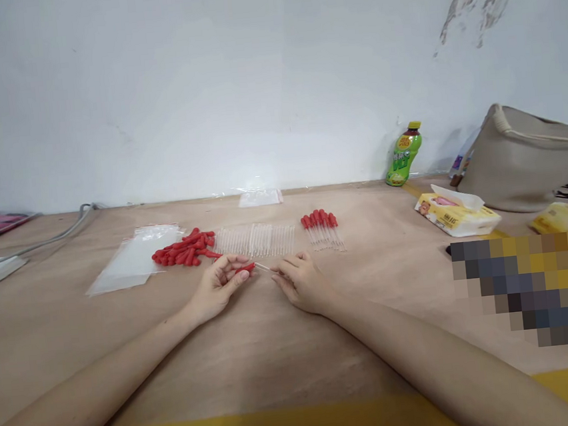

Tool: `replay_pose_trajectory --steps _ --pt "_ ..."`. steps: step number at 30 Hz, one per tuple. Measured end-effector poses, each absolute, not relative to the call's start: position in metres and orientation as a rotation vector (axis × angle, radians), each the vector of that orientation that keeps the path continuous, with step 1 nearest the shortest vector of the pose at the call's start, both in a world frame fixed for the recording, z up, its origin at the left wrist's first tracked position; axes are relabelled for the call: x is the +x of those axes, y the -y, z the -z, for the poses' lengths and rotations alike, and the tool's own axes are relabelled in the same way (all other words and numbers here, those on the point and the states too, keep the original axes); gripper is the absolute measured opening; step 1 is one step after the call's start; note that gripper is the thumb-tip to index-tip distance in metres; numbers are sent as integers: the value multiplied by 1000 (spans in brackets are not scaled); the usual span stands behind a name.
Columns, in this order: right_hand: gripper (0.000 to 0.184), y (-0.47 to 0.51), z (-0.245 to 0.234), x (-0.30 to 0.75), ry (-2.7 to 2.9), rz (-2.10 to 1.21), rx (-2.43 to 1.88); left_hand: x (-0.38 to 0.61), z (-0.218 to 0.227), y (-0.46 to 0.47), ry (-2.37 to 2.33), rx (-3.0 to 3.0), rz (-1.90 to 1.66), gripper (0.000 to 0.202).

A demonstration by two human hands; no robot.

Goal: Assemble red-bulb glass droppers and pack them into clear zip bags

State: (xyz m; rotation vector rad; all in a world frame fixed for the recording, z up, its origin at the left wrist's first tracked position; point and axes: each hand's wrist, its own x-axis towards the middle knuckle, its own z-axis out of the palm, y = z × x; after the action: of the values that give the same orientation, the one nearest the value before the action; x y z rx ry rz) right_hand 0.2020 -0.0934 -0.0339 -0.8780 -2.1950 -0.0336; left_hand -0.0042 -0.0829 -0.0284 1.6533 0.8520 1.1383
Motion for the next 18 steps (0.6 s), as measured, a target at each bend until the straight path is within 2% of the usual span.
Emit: replay_pose_trajectory --steps 10,18 --pt "13 94 32 203 2230 -110 -825 -3 26 86 -886 1677 -1063 23" --pt "14 93 21 211 2359 -83 -861 -3 23 91 -898 1715 -955 23"
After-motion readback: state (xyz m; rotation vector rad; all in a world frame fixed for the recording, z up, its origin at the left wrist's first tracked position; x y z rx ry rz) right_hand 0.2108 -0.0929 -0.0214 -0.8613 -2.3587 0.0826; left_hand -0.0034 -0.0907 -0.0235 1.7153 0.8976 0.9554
